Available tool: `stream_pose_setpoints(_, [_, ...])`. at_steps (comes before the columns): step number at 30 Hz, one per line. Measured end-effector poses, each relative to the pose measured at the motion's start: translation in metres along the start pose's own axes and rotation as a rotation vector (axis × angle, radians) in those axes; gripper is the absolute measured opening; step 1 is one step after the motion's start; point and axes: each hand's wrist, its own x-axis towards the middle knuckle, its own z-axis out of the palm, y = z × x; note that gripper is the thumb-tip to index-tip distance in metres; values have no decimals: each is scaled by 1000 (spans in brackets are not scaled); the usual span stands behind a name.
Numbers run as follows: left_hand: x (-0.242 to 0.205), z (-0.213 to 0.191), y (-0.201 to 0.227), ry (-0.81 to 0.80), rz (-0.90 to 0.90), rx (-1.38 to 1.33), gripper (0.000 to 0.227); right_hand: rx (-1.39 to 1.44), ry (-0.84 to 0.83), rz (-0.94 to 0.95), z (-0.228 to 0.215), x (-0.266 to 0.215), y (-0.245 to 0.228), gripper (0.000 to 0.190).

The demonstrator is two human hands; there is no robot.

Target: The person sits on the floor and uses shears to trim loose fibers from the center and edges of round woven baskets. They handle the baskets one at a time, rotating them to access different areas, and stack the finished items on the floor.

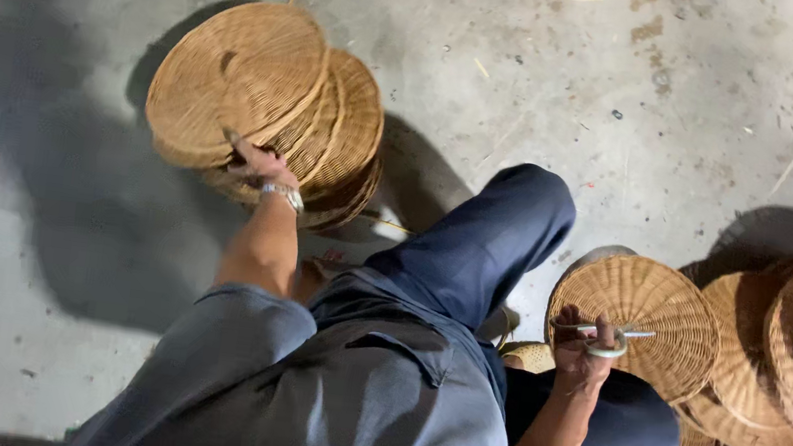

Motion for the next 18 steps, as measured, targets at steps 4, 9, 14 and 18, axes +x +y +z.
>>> stream_pose_setpoints(4, [-32, -4, -40, 41, 404, 267, 66, 55, -20, -145, -21, 1, 2, 27])
stream_pose_setpoints(9, [-86, -12, -85, -561, 335, 527, 56, 117, -142, -332, -50, -24, -22, 41])
stream_pose_setpoints(14, [-128, 31, -109, -1101, 388, 648, 34, 71, -99, -610, -85, -69, -64, 31])
stream_pose_setpoints(18, [-186, 75, -134, -1549, 425, 576, 40, 23, 150, -744, -114, -96, -101, 29])
